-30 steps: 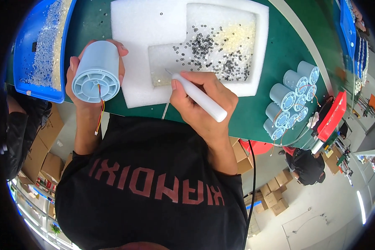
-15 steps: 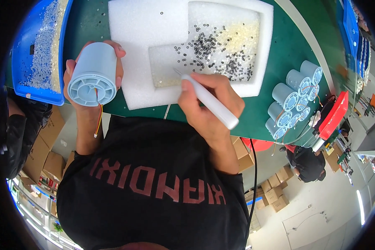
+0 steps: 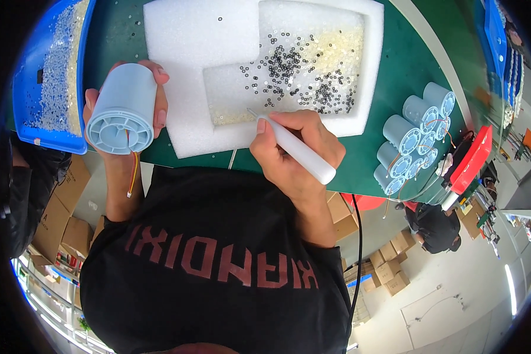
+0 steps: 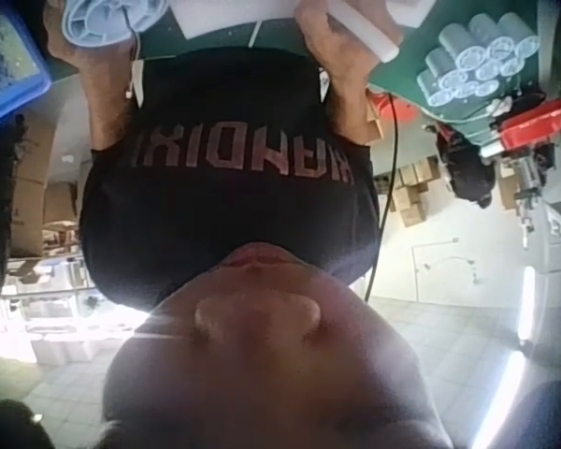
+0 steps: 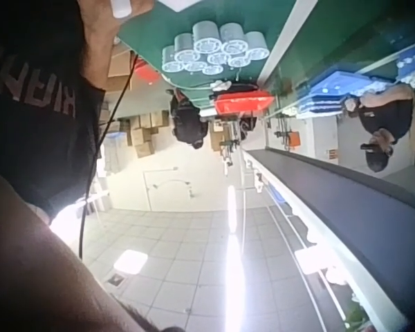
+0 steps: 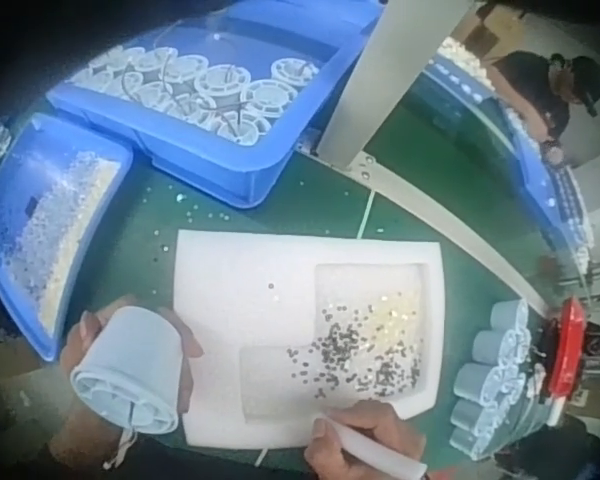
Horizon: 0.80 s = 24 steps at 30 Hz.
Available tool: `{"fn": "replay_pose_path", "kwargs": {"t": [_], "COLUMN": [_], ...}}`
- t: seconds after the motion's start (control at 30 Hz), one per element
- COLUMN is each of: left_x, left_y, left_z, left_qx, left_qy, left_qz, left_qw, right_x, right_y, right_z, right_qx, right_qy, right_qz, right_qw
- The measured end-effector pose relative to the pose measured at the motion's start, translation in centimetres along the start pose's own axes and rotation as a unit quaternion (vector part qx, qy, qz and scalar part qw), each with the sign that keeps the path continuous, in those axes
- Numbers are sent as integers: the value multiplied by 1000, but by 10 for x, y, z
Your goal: Assembling electronic components by inserting small pins into a plastic housing.
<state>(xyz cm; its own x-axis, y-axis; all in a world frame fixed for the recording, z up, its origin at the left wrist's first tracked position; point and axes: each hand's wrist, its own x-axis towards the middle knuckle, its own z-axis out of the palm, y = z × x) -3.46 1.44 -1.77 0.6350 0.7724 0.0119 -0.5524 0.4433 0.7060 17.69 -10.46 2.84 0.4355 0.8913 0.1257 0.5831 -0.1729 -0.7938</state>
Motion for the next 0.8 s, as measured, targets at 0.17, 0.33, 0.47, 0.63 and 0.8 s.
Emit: {"fn": "replay_pose_path", "kwargs": {"t": [0.17,0.33,0.47,0.63,0.8], "left_x": [-1,0,1,0,-1], "left_y": [0,2,2,1,2], "left_z": [2,3,5,8,6], "left_qx": [2,-18,-15,40,22], "left_qy": [10,25,24,38,41], "left_qz": [4,-4,-2,8,-2], "left_qw": [1000,1000,1000,998,999], "right_x": [4,3,-1,2,5], "right_y": [-6,-8,1,-6,-10], "right_z": [0,-1,-1,4,5], "right_qx": [-32,-45,89,115,62], "right_qy": [-13,-45,-8,27,4], "right_qz": [-17,0,52,149,126], "right_qw": [999,998,995,982,990]}}
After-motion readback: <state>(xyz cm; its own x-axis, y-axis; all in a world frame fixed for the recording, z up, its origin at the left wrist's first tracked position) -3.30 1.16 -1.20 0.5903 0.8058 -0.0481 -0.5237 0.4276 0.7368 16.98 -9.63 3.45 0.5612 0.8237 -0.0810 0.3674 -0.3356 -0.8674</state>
